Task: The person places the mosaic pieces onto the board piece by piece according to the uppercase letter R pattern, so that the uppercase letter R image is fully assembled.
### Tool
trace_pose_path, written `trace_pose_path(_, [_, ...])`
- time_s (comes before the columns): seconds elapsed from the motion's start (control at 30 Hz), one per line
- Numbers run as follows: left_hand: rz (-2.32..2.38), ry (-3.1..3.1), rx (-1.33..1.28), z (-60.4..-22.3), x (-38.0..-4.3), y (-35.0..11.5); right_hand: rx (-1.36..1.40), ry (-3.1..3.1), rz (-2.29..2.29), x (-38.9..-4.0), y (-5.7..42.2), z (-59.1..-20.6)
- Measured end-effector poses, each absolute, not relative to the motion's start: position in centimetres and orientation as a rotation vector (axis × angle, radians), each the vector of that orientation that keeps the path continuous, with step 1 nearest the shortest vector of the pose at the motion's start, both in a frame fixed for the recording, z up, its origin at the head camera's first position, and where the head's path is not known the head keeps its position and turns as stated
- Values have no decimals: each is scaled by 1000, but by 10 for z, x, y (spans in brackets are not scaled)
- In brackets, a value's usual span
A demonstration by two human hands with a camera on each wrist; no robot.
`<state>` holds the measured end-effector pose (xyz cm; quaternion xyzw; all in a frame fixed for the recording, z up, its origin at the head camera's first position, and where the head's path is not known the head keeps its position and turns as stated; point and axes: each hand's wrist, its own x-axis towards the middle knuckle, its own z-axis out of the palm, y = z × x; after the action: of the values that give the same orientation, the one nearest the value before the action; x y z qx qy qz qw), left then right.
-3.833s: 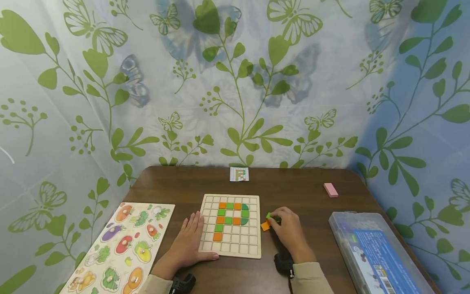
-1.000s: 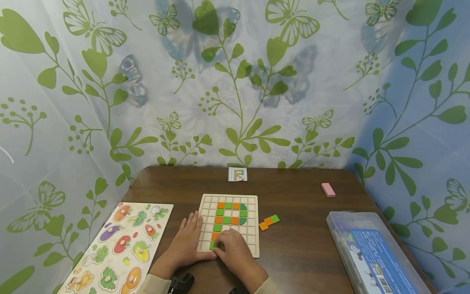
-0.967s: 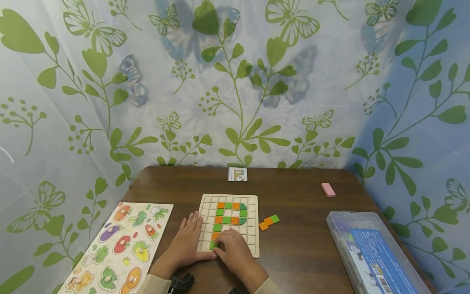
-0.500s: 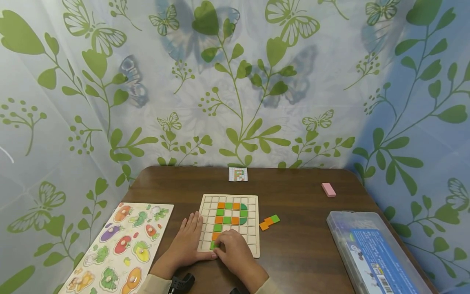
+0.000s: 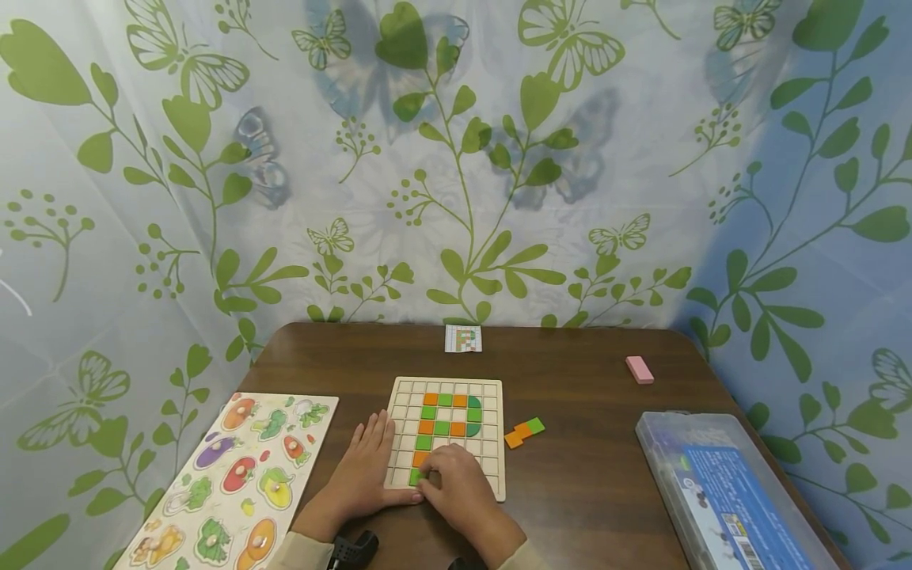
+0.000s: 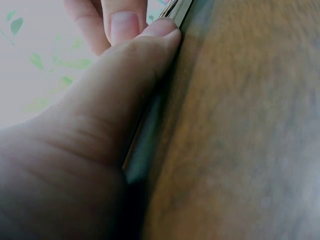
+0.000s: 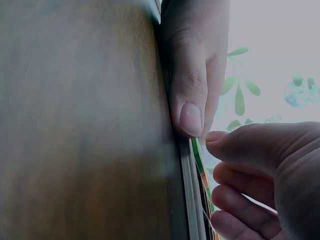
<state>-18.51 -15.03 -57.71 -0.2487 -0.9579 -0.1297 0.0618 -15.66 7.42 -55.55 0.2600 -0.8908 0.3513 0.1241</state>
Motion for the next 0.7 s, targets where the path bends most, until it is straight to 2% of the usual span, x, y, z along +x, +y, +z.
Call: trace_pose_path(0.7, [-417, -2919, -741, -574, -184, -149, 649, -2473, 980, -172, 96, -559])
